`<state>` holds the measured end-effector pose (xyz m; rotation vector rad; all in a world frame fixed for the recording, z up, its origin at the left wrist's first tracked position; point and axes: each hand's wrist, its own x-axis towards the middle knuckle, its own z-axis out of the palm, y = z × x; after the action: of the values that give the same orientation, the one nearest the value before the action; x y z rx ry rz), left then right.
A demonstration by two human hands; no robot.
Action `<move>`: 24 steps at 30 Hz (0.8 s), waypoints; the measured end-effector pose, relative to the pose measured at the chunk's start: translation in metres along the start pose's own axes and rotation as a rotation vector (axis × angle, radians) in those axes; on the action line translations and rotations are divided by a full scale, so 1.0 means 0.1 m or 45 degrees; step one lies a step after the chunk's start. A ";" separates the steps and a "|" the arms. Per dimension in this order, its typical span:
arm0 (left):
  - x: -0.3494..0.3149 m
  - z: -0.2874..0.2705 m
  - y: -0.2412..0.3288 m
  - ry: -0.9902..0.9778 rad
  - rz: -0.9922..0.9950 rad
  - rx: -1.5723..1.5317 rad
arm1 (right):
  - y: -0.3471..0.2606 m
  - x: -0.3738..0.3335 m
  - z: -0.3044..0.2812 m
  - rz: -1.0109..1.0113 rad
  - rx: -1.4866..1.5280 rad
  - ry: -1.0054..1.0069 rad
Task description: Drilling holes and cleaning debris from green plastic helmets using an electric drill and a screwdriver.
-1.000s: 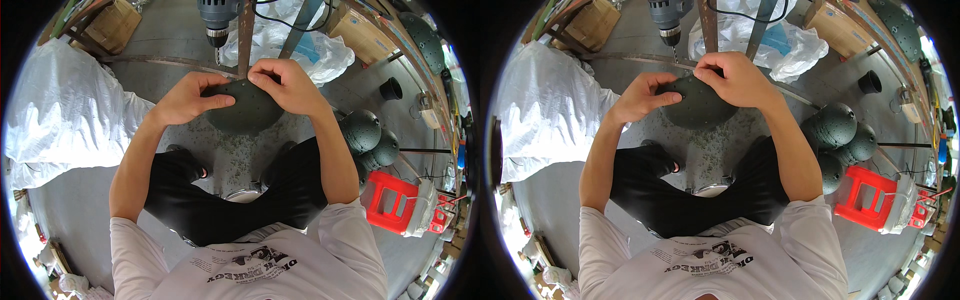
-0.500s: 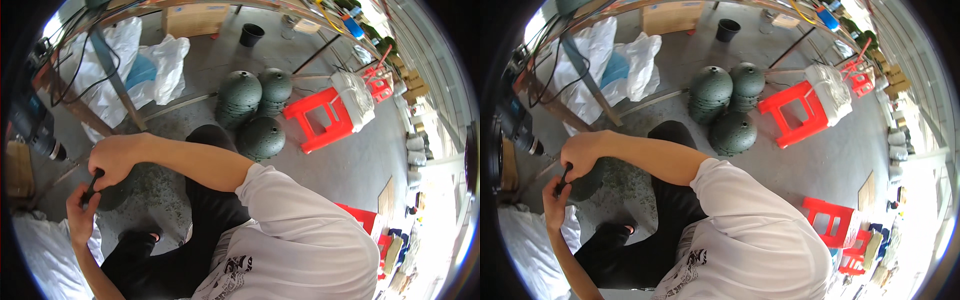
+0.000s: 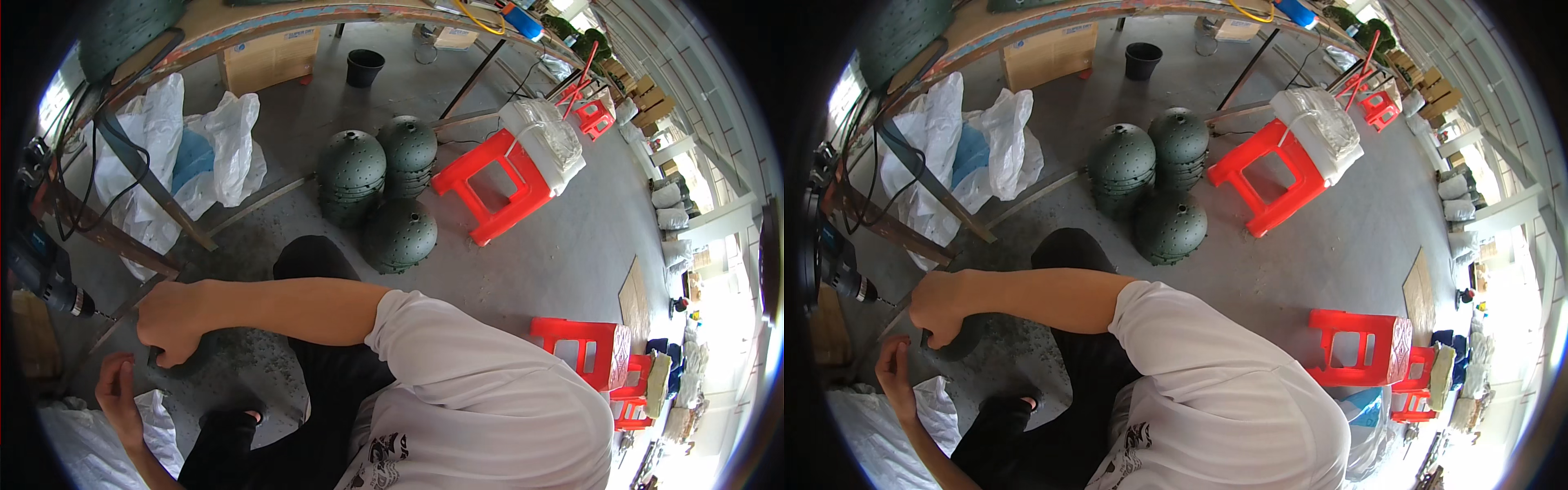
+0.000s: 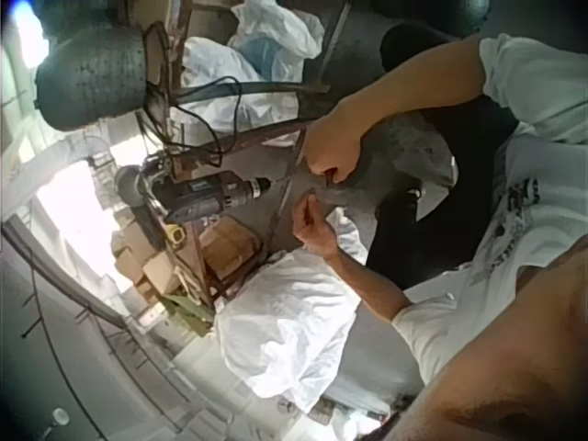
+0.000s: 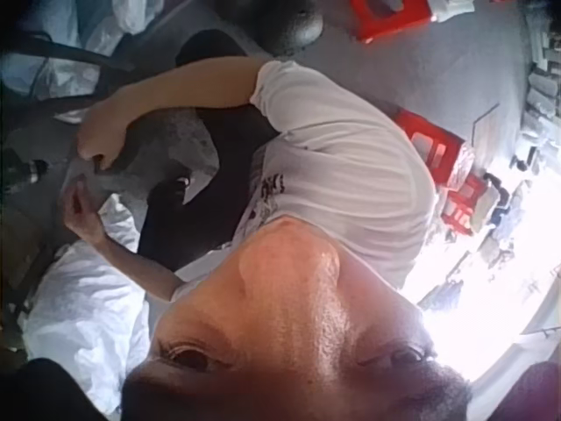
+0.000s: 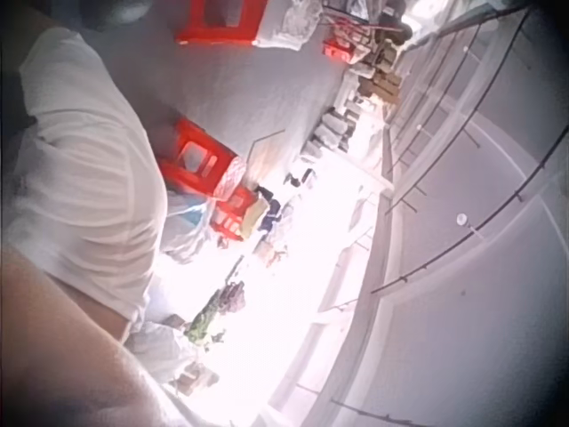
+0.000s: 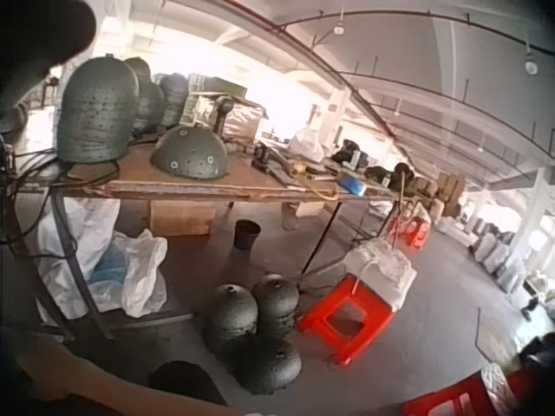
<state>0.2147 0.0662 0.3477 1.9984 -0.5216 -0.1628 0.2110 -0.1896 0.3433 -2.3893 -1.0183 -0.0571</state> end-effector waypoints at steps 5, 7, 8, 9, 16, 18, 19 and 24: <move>-0.13 0.02 0.06 -0.035 0.133 0.113 | -0.13 -0.11 -0.06 -0.031 -0.022 0.037; -0.15 0.07 0.09 -0.041 0.163 0.138 | -0.19 -0.15 -0.08 -0.030 -0.010 0.023; -0.17 0.10 0.13 -0.048 0.102 0.084 | -0.22 -0.18 -0.08 -0.031 -0.023 0.022; -0.18 0.14 0.16 -0.055 0.041 0.030 | -0.24 -0.22 -0.07 -0.033 -0.032 0.044; -0.37 0.46 0.40 -0.029 0.032 -0.080 | -0.48 -0.57 -0.19 -0.083 -0.028 0.072; -0.47 0.59 0.53 -0.011 0.015 -0.001 | -0.53 -0.69 -0.19 -0.075 0.000 0.046; -0.56 0.65 0.56 0.006 0.007 -0.001 | -0.55 -0.74 -0.16 -0.052 0.027 0.031; -0.87 0.93 0.64 0.183 0.051 0.027 | -0.61 -1.13 -0.10 -0.104 0.041 0.070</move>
<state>0.0865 0.0027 0.3504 2.0010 -0.4724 0.0107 0.0903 -0.2337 0.3528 -2.3041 -1.0825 -0.1340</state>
